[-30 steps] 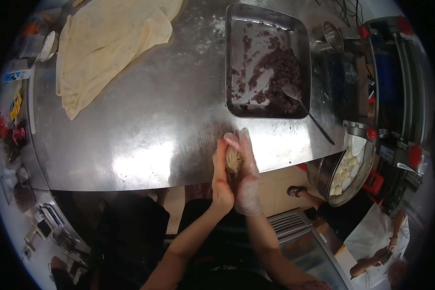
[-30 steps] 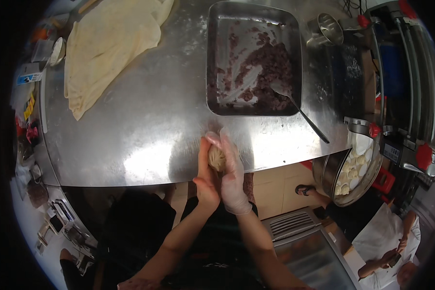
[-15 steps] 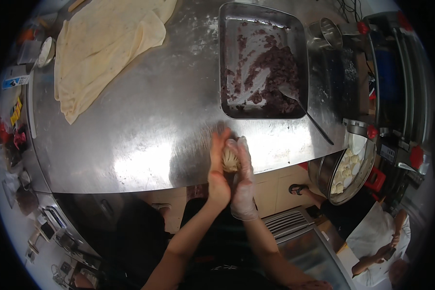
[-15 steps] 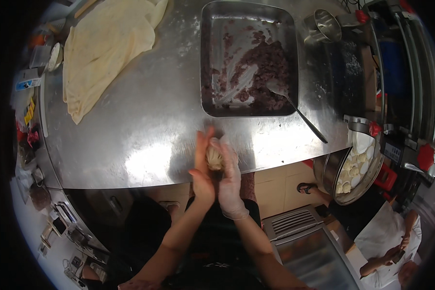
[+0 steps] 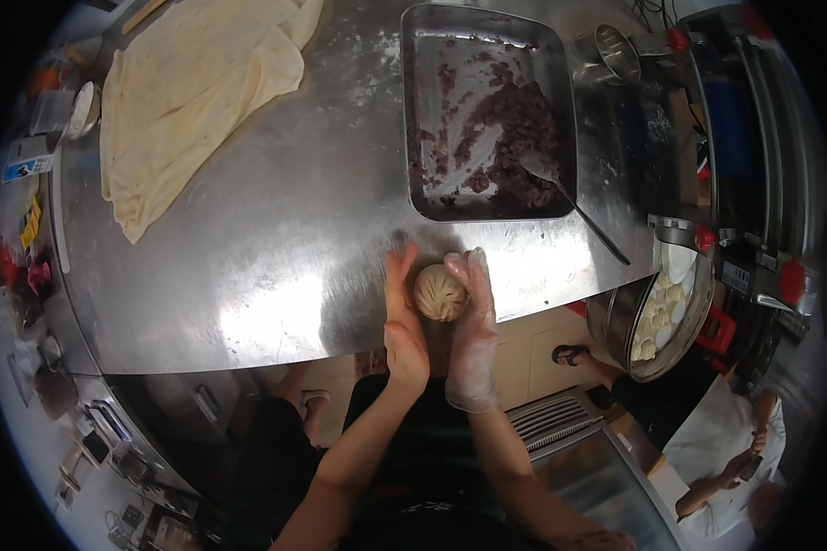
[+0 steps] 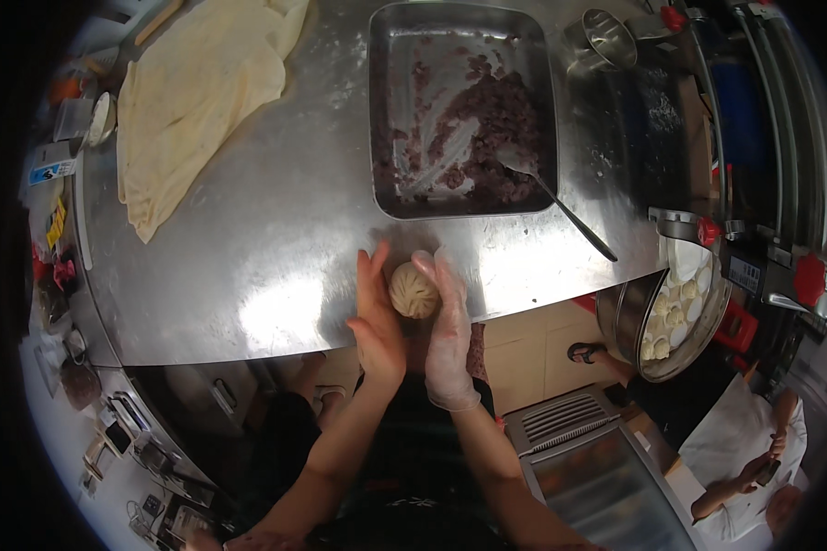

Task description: The person makes buns by filling dough wrappers with bean paste and pinching them closed, places a bun into a steamer basket, retrieves a new container of filling from the refrigerator, and uncovers more dough wrappers to fill.

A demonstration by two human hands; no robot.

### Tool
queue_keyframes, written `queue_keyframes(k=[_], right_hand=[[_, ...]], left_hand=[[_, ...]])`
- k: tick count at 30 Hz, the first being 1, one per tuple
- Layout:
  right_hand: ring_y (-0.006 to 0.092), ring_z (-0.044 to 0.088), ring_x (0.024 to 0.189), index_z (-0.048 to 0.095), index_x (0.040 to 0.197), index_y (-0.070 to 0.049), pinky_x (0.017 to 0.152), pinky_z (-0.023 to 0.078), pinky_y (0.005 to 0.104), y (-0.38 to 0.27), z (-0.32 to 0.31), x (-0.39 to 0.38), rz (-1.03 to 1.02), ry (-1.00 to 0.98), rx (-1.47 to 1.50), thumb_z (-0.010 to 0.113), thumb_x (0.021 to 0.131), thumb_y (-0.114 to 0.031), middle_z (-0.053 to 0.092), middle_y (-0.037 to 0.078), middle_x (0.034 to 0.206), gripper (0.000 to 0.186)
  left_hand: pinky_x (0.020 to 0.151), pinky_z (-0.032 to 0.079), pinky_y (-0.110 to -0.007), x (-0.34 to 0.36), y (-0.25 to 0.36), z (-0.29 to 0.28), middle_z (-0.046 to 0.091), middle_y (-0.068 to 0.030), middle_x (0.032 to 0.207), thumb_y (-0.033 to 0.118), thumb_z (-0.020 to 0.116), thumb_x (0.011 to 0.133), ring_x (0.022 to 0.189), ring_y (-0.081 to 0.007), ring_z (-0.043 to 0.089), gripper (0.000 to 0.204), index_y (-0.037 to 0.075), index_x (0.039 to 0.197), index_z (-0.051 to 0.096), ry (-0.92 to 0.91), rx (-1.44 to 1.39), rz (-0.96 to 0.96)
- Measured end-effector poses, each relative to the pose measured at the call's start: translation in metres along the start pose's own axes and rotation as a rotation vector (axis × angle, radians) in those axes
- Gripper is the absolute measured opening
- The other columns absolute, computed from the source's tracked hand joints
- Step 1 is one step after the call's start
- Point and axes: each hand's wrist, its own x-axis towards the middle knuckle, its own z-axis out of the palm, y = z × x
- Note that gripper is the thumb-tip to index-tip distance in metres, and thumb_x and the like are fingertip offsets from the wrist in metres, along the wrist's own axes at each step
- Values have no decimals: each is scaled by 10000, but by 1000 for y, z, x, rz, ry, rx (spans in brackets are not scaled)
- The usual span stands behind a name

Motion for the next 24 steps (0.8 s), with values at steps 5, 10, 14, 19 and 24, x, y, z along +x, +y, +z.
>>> queue_keyframes(k=[5, 10, 14, 19, 24], right_hand=[[274, 389, 1344, 344, 1461, -21, 1146, 241, 413, 0, -4, 11, -42, -171, 68, 268, 934, -704, 504, 147, 1374, 866], [252, 373, 1350, 372, 1419, 12, 1156, 217, 395, 5, 2, 0, 74, 30, -1, 251, 892, -764, 478, 137, 1379, 946], [275, 387, 1347, 317, 1468, -5, 1149, 236, 403, 6, 9, 4, -2, -104, 110, 278, 981, -622, 449, 156, 1426, 787], [282, 343, 1381, 278, 1475, 16, 1154, 227, 401, 6, 7, -8, 133, 175, 142, 336, 957, -646, 407, 175, 1459, 842], [273, 297, 1407, 357, 1440, 17, 1154, 218, 388, 22, -1, -1, -9, 138, 243, 409, 971, -576, 360, 161, 1492, 758]], left_hand=[[1170, 154, -413, -7, 0, 10, 220, -200, 1558, 706, 161, 938, 1436, -297, 228, 922, -2, 1526, 102, -42, -18, -52], [1178, 125, -415, 11, 8, 5, 211, -207, 1558, 704, 143, 938, 1449, -308, 193, 931, -19, 1521, 85, -6, 11, -41], [1185, 96, -423, -2, 9, -1, 231, -212, 1548, 689, 142, 947, 1455, -312, 172, 918, -31, 1516, 97, -48, -18, -150], [1186, 110, -407, 13, 19, 3, 266, -204, 1533, 670, 163, 960, 1451, -294, 194, 892, -34, 1507, 147, -104, 129, -120], [1167, 174, -397, 13, -5, 13, 338, -146, 1509, 643, 205, 980, 1415, -264, 275, 813, -7, 1456, 317, -110, 63, -148]])
